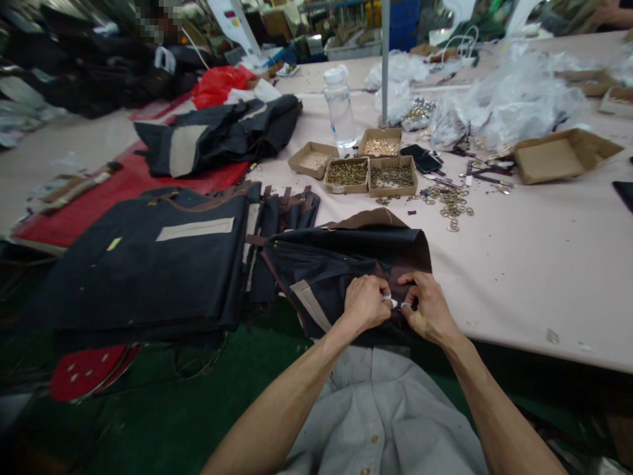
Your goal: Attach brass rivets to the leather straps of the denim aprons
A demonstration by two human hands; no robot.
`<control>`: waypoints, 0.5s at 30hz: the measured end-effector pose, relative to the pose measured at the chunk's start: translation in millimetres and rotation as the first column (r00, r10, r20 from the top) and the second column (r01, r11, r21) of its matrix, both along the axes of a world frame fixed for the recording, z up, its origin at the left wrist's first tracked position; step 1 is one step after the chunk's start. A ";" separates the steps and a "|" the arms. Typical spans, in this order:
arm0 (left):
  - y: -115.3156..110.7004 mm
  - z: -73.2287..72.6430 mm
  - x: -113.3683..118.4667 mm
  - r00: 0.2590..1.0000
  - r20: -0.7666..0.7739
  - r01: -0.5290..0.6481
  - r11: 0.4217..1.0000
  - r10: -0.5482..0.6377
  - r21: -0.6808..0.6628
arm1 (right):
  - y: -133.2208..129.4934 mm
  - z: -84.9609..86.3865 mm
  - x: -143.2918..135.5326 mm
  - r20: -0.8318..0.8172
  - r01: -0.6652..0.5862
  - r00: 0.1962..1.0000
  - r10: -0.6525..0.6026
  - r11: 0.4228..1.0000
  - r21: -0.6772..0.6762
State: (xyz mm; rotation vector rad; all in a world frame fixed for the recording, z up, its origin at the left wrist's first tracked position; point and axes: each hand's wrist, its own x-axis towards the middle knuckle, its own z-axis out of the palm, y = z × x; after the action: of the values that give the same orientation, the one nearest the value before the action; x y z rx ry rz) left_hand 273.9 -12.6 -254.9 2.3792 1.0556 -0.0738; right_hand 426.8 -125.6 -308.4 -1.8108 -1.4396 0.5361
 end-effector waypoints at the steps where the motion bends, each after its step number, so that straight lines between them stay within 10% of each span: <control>1: 0.2 0.4 0.9 1.000 -0.005 -0.003 1.000 0.003 -0.005 | 0.8 0.9 -1.8 0.012 0.006 1.000 -0.006 1.000 -0.003; 5: 0.1 1.1 0.5 1.000 -0.002 -0.016 1.000 0.016 -0.020 | -3.1 0.8 -4.9 0.086 0.045 0.995 -0.048 0.998 0.033; 11: -2.3 -0.7 -4.0 0.998 0.050 -0.040 0.999 0.040 0.001 | -16.8 -18.3 8.1 0.174 0.408 0.879 -0.443 0.890 0.201; 15: -1.5 2.5 -4.9 0.998 0.034 -0.044 0.999 0.043 0.011 | 7.9 -26.1 17.7 0.097 0.373 0.917 -0.387 0.918 0.137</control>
State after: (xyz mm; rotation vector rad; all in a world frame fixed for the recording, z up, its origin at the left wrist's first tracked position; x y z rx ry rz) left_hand 269.0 -14.1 -252.4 2.3583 1.0942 -0.0122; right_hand 444.4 -117.7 -334.5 -1.9909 -1.1235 0.1411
